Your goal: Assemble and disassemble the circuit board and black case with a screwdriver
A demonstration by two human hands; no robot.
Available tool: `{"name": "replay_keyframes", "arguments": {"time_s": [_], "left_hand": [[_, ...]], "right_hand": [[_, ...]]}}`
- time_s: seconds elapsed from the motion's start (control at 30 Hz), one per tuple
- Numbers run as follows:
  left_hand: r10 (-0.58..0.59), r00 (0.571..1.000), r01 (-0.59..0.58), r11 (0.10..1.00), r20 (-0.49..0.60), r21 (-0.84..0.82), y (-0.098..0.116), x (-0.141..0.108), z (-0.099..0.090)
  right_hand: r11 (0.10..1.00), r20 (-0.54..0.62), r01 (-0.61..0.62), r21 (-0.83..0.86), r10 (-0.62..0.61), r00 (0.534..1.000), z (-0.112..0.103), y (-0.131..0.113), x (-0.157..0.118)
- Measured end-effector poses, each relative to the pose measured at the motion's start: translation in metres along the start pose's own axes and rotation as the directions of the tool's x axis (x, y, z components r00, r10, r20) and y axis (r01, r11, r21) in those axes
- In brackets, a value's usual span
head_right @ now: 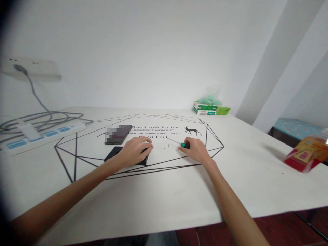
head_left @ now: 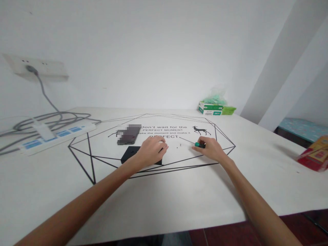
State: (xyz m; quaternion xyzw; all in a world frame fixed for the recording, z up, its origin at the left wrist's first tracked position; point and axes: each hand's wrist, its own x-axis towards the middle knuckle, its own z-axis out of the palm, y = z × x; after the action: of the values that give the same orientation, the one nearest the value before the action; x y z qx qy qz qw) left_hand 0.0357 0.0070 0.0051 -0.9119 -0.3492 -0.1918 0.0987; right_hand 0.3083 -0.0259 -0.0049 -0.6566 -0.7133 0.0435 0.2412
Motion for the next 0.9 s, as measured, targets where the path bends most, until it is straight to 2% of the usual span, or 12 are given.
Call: {"name": "replay_keyframes", "arguments": {"time_s": [0.1,0.2,0.27,0.37,0.5,0.6,0.7,0.9], "left_hand": [[-0.014,0.996,0.014,1.000,0.085,-0.006,0.006,0.022,0.003],[-0.050,0.990,0.049,0.999,0.130,0.009,0.013,0.037,0.011],[-0.061,0.988,0.060,0.998,0.140,0.013,0.013,0.037,0.015],[-0.058,0.990,0.062,0.998,0.127,-0.022,0.001,0.021,0.011],[-0.115,0.984,0.137,0.977,0.136,-0.164,-0.033,-0.013,-0.006],[-0.105,0.965,0.157,0.965,0.242,-0.210,-0.053,-0.032,-0.019],[-0.095,0.937,0.169,0.965,0.335,-0.199,-0.059,-0.038,-0.025],[-0.061,0.939,0.136,0.970,0.338,-0.201,-0.055,-0.035,-0.023]], "right_hand": [[0.981,0.016,-0.071,-0.178,0.075,0.997,0.005,0.007,0.002],[0.971,0.010,-0.092,-0.222,0.096,0.995,0.007,0.009,0.003],[0.966,-0.013,-0.106,-0.235,0.106,0.994,0.006,0.009,0.004],[0.949,-0.020,-0.139,-0.283,0.139,0.990,0.005,0.007,0.004],[0.927,0.036,-0.148,-0.345,0.171,0.985,0.005,0.002,0.003],[0.925,0.067,-0.129,-0.356,0.163,0.984,0.007,0.000,0.002],[0.934,0.085,-0.136,-0.330,0.173,0.981,0.008,-0.002,0.001],[0.947,0.100,-0.156,-0.282,0.191,0.977,0.006,-0.005,0.000]]}}
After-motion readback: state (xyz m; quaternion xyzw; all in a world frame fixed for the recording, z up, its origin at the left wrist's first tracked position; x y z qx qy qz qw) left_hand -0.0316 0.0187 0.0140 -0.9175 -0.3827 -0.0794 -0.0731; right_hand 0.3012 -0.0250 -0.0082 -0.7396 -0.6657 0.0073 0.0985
